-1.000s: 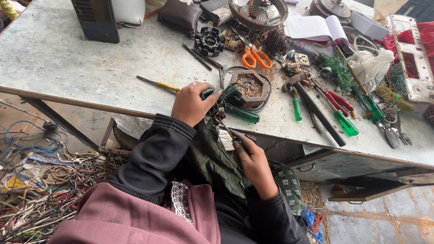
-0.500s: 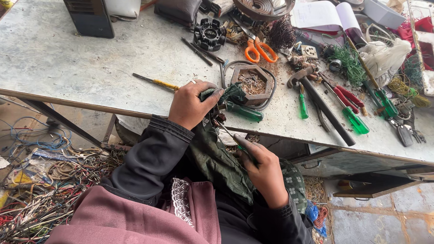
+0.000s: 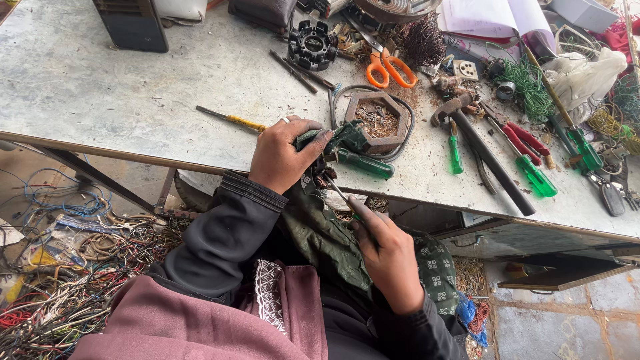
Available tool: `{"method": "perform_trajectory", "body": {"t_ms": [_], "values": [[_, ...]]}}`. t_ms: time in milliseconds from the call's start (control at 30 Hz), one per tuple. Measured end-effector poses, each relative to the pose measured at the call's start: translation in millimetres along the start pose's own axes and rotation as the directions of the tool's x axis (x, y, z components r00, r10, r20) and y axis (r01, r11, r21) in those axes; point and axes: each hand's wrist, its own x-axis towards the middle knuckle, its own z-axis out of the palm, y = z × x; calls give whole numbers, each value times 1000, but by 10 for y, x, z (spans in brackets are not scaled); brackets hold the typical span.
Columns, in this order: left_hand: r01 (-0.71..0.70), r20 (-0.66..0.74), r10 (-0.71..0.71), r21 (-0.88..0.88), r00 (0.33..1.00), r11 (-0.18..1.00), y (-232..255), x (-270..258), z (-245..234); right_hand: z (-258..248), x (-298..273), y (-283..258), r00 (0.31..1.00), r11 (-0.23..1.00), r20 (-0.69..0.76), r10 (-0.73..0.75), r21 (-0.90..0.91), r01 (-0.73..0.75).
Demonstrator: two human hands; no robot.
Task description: The person uses a screwdriver to pry and separate parts of a small electrical component, then uses pliers to remove a small piece. They continue to manipulate the component with their hands, separating wires and parts.
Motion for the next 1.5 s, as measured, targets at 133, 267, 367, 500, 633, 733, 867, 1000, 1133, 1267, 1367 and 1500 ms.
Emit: {"method": "perform_trajectory", "body": {"t_ms": [133,267,367,500,633,733,867,1000,1133,1267,1367,1500], "values": [[-19,-1,19,-8,1000,1000,8,1,-5,-87,-18,-39,1000,999,30,6,-49,-4],[-14,1,14,-5,1000,1000,7,0,1,-76,-4,-63,990,982,75,117,-160,-104],[-23,-4,23,-3,1000,1000,6,1,-2,-65,-4,-99,1000,984,19,3,-178,0],[-16,1,16,5,1000,1000,-15,-4,9,-112,3,-177,999,973,31,29,-229,-21],[-28,-11,29,107,1000,994,-59,0,56,-220,82,-306,993,930,106,42,-366,0],[-3,-28,7,145,1000,989,-74,-1,90,-289,196,-438,985,878,165,58,-478,28],[54,-36,-49,173,998,983,-80,11,110,-328,382,-608,970,837,243,25,-536,113],[72,-25,-69,194,997,978,-97,32,114,-346,639,-708,933,786,337,-126,-540,301],[54,-19,-52,169,998,984,-110,50,110,-298,988,-831,876,712,470,-105,-580,396],[82,-13,-81,147,997,986,-150,39,111,-249,1264,-960,830,634,556,-43,-627,453],[86,-21,-83,159,996,984,-185,42,130,-163,1218,-1017,847,618,528,-67,-644,450],[87,-25,-84,186,996,979,-192,49,130,57,977,-1052,922,649,388,0,-701,295]]}}
